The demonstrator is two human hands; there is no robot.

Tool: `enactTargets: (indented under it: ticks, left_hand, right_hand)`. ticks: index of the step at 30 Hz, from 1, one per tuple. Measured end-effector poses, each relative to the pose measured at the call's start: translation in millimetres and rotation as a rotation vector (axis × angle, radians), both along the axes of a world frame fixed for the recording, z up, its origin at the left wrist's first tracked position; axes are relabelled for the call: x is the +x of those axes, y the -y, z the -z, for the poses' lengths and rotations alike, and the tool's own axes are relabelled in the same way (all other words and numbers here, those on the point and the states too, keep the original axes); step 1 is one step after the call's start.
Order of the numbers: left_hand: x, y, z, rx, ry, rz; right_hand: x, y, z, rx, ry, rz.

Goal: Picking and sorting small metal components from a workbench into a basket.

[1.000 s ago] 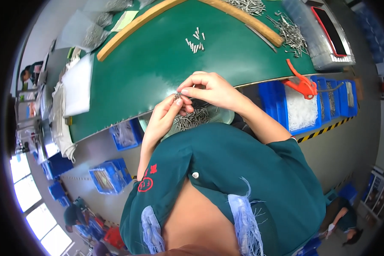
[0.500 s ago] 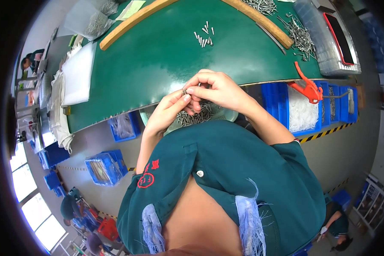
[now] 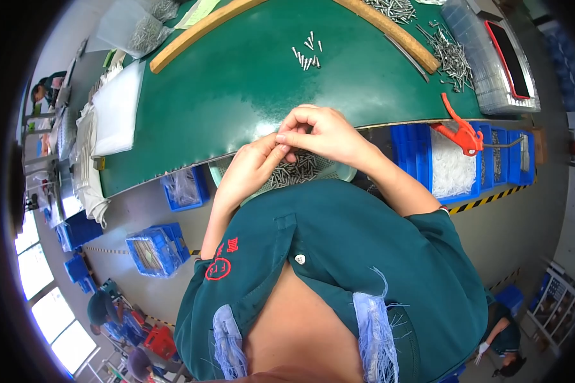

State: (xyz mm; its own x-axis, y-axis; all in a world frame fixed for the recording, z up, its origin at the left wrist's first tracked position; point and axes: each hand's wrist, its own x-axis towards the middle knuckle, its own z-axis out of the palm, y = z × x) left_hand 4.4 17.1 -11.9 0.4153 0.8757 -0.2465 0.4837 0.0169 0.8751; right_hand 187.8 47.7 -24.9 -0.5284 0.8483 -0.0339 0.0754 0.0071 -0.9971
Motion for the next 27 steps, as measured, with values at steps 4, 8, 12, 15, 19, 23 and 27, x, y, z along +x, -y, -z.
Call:
enactTargets:
  ticks: [4,8,12,15,19,23,27]
  left_hand:
    - [-3,2,0,-0.128,0.177,0.01]
    - [-6,4,-10,-0.184,0.268,0.02]
    - [-12,3,-7,-0.187,0.348,-0.047]
    - [-14,5,-6,-0.204,0.408,-0.113]
    - [-9,9,-16,-0.055,0.166,-0.121]
    - [-5,9,-22,-0.02,0.046,-0.15]
    - [-9,8,-10,-0.104,0.187,-0.158]
  right_hand:
    - [-1,-1,11,-0.416,-0.188,-0.022]
    - [-1,5,8,-0.884,-0.537,0.049]
    - [-2,7,9,-0.995,-0.612,0.052]
    - [-4,9,6,-0.857,-0.484,0.072]
    - [-8,11,-5,-0.581,-0.236,0.071]
    - [-8,12,-10,-0.447,-0.183,0.069]
    - [-3,10,-8,-0.524,-0.249,0.071]
